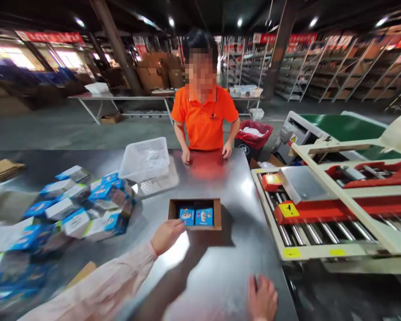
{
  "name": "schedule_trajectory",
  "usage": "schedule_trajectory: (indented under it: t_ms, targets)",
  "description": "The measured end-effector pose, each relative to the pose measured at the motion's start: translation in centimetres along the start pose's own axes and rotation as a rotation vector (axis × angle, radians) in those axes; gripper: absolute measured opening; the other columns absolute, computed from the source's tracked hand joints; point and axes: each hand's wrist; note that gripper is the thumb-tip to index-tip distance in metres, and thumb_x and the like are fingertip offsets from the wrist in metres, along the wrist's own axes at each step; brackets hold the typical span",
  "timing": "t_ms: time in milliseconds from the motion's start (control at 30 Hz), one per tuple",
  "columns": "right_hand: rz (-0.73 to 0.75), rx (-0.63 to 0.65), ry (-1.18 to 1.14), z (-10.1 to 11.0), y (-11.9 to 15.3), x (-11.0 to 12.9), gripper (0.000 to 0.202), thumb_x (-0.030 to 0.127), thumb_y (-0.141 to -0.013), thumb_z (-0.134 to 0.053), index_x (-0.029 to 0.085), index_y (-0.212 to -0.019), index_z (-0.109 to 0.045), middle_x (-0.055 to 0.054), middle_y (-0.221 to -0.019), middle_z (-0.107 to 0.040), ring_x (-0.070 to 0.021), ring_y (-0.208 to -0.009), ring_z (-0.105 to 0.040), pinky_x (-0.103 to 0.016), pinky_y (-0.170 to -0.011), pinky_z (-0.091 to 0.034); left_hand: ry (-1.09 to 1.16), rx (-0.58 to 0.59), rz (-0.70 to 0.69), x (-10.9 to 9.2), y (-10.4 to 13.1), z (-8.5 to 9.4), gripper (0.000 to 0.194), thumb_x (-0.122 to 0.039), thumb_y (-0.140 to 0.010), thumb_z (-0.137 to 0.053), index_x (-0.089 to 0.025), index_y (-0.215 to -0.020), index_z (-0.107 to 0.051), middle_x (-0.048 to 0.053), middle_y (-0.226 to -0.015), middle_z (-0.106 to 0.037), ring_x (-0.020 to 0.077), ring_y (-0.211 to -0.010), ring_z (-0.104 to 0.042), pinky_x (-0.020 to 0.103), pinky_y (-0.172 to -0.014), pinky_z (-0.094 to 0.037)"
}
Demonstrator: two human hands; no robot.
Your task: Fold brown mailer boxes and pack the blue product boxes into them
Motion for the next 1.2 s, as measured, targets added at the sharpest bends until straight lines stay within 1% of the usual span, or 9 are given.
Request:
schedule_trajectory:
  t_ms: [67, 133, 233, 300, 467, 600, 733, 1000, 1200]
  targets:
    - [-0.201, 0.104, -0.379, 1.8, 0.5, 5.6, 0.057, 0.068, -0.084, -0.031, 0.018, -0.090, -0.057, -0.026, -0.095, -0.066, -0.0380, -0.088, -0.067, -0.061, -0.086, -0.051, 0.032, -0.080, -0.075, -1.8, 6.3, 0.8, 0.029, -0.012, -0.096, -0.043, -0.018, -0.078, -0.064, 0.003, -0.077, -0.066, 0.0174, -0.073, -0.062, 0.029, -0.068, -0.047]
    - [-0.046, 0.158, -0.592, 3.8, 1.7, 11.8, 0.059, 0.070, -0.078, -0.051, 0.019, -0.107, -0.051, -0.021, -0.116, -0.062, -0.0307, -0.101, -0.066, -0.048, -0.087, -0.055, 0.072, -0.197, -0.120, -3.4, 11.3, 1.9, 0.030, -0.011, -0.096, -0.043, -0.018, -0.072, -0.060, 0.002, -0.071, -0.063, 0.0163, -0.067, -0.059, 0.028, -0.063, -0.046]
    - [0.248, 0.306, -0.411, 6.0, 4.8, 18.6, 0.070, 0.064, -0.064, -0.070, 0.018, -0.113, -0.050, -0.017, -0.122, -0.058, -0.0300, -0.101, -0.064, -0.044, -0.082, -0.056, 0.157, -0.272, -0.128, -5.1, 16.2, 3.7, 0.032, -0.011, -0.096, -0.044, -0.018, -0.068, -0.058, 0.002, -0.067, -0.060, 0.0151, -0.066, -0.056, 0.027, -0.062, -0.045]
    - [0.380, 0.354, -0.282, 6.7, 6.4, 20.2, 0.060, 0.052, -0.070, -0.067, 0.016, -0.115, -0.052, -0.017, -0.121, -0.059, -0.0285, -0.099, -0.065, -0.043, -0.083, -0.055, 0.258, -0.270, -0.123, -5.4, 18.1, 4.3, 0.030, -0.013, -0.097, -0.044, -0.018, -0.072, -0.061, 0.002, -0.070, -0.061, 0.0142, -0.069, -0.058, 0.026, -0.065, -0.047]
    - [0.420, 0.499, -0.040, 6.1, 4.7, 21.0, 0.044, 0.030, -0.090, -0.046, 0.014, -0.131, -0.050, -0.014, -0.115, -0.068, -0.0255, -0.098, -0.068, -0.037, -0.086, -0.049, 0.514, -0.318, -0.098, -3.2, 18.5, 2.4, 0.023, -0.017, -0.097, -0.048, -0.018, -0.096, -0.070, 0.007, -0.091, -0.071, 0.0158, -0.089, -0.066, 0.027, -0.079, -0.053]
    - [0.340, 0.547, 0.200, 4.2, -0.5, 24.3, 0.037, 0.024, -0.094, -0.045, 0.013, -0.127, -0.057, -0.015, -0.111, -0.071, -0.0263, -0.102, -0.067, -0.032, -0.082, -0.045, 0.514, -0.408, -0.066, 0.2, 14.4, -0.1, 0.027, -0.019, -0.094, -0.047, -0.019, -0.098, -0.073, 0.008, -0.090, -0.073, 0.0175, -0.085, -0.067, 0.030, -0.076, -0.055]
    - [0.352, 0.566, 0.175, 3.0, -3.6, 25.8, 0.027, 0.022, -0.091, -0.051, 0.013, -0.114, -0.063, -0.014, -0.114, -0.070, -0.0222, -0.104, -0.066, -0.026, -0.080, -0.045, 0.540, -0.460, -0.040, 2.0, 11.4, -0.1, 0.025, -0.023, -0.093, -0.049, -0.018, -0.096, -0.073, 0.009, -0.085, -0.072, 0.0178, -0.081, -0.066, 0.031, -0.074, -0.055]
    - [0.290, 0.463, -0.131, 0.8, -0.3, 18.4, 0.049, 0.037, -0.088, -0.043, 0.009, -0.127, -0.055, -0.016, -0.112, -0.070, -0.0280, -0.100, -0.068, -0.038, -0.086, -0.052, 0.590, -0.646, -0.156, -0.9, 14.6, 0.2, 0.011, -0.016, -0.086, -0.059, -0.019, -0.092, -0.068, 0.006, -0.076, -0.069, 0.0170, -0.078, -0.063, 0.032, -0.074, -0.054]
    - [0.313, 0.297, -0.163, 0.1, 1.1, 18.6, 0.063, 0.040, -0.089, -0.042, 0.016, -0.147, -0.041, -0.015, -0.118, -0.068, -0.0266, -0.090, -0.069, -0.039, -0.079, -0.054, 0.610, -0.590, -0.121, -0.7, 14.5, 1.3, 0.013, -0.017, -0.087, -0.055, -0.018, -0.089, -0.068, 0.006, -0.077, -0.070, 0.0164, -0.077, -0.064, 0.031, -0.073, -0.054]
Point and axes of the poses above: each hand's wrist, its own y-axis away from the middle knuckle, its own z-axis out of the back of the hand, x = y × z
